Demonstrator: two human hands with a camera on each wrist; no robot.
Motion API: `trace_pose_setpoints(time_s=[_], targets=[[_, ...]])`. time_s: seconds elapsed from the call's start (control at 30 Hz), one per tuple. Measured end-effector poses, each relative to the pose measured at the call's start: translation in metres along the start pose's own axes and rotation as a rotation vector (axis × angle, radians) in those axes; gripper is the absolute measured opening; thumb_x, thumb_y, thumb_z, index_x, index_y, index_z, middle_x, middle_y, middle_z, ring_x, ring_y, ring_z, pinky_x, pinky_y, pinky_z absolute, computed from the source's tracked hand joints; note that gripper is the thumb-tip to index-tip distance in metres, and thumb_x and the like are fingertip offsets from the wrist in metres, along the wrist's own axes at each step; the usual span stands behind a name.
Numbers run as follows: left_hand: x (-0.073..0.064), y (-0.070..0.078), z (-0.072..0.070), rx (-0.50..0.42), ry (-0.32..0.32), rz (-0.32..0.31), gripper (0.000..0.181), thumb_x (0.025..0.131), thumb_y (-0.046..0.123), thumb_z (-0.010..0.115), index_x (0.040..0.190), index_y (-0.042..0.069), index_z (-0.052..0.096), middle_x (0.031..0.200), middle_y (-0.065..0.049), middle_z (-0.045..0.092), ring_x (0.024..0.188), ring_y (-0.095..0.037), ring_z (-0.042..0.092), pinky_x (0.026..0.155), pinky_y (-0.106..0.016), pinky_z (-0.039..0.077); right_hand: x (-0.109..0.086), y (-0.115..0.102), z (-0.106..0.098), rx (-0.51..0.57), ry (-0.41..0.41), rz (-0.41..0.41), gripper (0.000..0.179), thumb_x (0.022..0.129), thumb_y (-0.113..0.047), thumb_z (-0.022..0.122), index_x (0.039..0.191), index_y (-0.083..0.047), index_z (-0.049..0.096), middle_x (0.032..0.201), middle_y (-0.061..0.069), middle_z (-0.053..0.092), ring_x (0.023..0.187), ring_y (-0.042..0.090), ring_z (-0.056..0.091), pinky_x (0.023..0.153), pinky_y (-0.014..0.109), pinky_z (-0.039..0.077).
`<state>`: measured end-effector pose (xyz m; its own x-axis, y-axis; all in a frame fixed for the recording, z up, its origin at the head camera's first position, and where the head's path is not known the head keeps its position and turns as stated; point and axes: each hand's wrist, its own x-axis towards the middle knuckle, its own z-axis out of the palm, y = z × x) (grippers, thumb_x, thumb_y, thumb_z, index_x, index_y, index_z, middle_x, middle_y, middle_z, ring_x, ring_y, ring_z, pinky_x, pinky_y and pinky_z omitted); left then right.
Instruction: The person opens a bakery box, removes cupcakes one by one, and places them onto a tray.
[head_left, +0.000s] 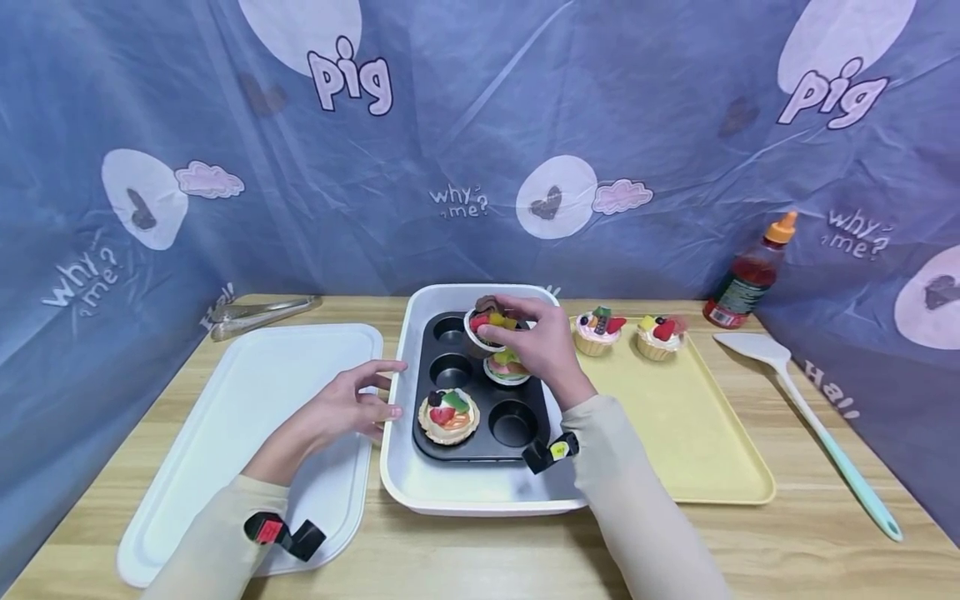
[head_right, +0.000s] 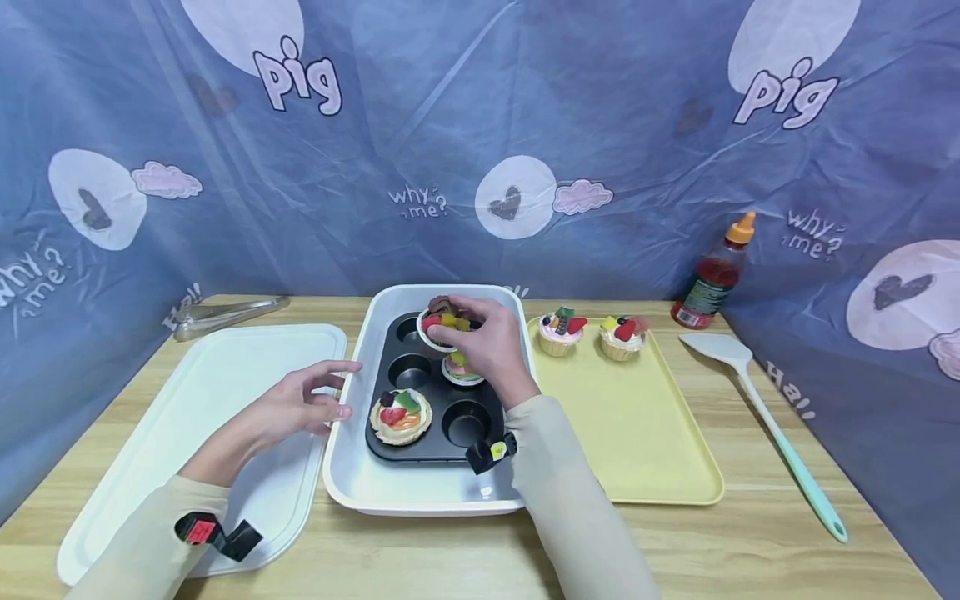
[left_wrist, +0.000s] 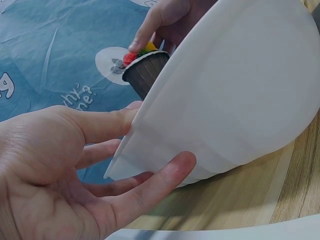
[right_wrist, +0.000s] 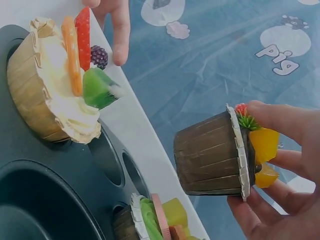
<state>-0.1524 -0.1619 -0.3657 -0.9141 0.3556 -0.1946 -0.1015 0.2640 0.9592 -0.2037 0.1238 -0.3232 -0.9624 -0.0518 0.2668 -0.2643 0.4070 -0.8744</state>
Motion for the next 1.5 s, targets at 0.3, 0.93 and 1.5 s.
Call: trace_pose_setpoints(time_s=[0.3,0.93,1.5], targets=[[-0.001,0.0,0.0,0.012,0.001,0.001,0.071,0.089,0.004,0.074,0.151,0.006,0.04,0.129,-0.027,0.049,0.091,-0.02,0.068,0.072,-0.044,0.064,-0.005,-0.002,-0.005,0.018,0.062,-0.027,0.049,0.079,-0.019,0.088,0.125,-0.01,0.073,0.122,0.013,0.07,0.112,0.026,0.063,0.086,0.034,0.055],[0.001,-0.002,0.001,0.004,0.008,-0.013,0.07,0.089,0.004,0.074,0.151,0.007,0.041,0.128,-0.026,0.05,0.09,-0.02,0.068,0.071,-0.045,0.064,0.003,0.004,-0.071,-0.15,0.118,0.065,0.055,0.081,-0.034,0.086,0.127,-0.008,0.071,0.127,0.014,0.07,0.118,0.03,0.061,0.088,0.03,0.052],[0.0,-0.002,-0.001,0.007,0.005,-0.012,0.071,0.089,0.003,0.074,0.151,0.007,0.041,0.128,-0.026,0.05,0.09,-0.019,0.068,0.069,-0.045,0.064,-0.012,0.02,-0.136,-0.24,0.038,0.161,0.061,0.081,-0.04,0.085,0.129,-0.008,0.069,0.126,0.017,0.07,0.111,0.02,0.063,0.077,0.012,0.047]])
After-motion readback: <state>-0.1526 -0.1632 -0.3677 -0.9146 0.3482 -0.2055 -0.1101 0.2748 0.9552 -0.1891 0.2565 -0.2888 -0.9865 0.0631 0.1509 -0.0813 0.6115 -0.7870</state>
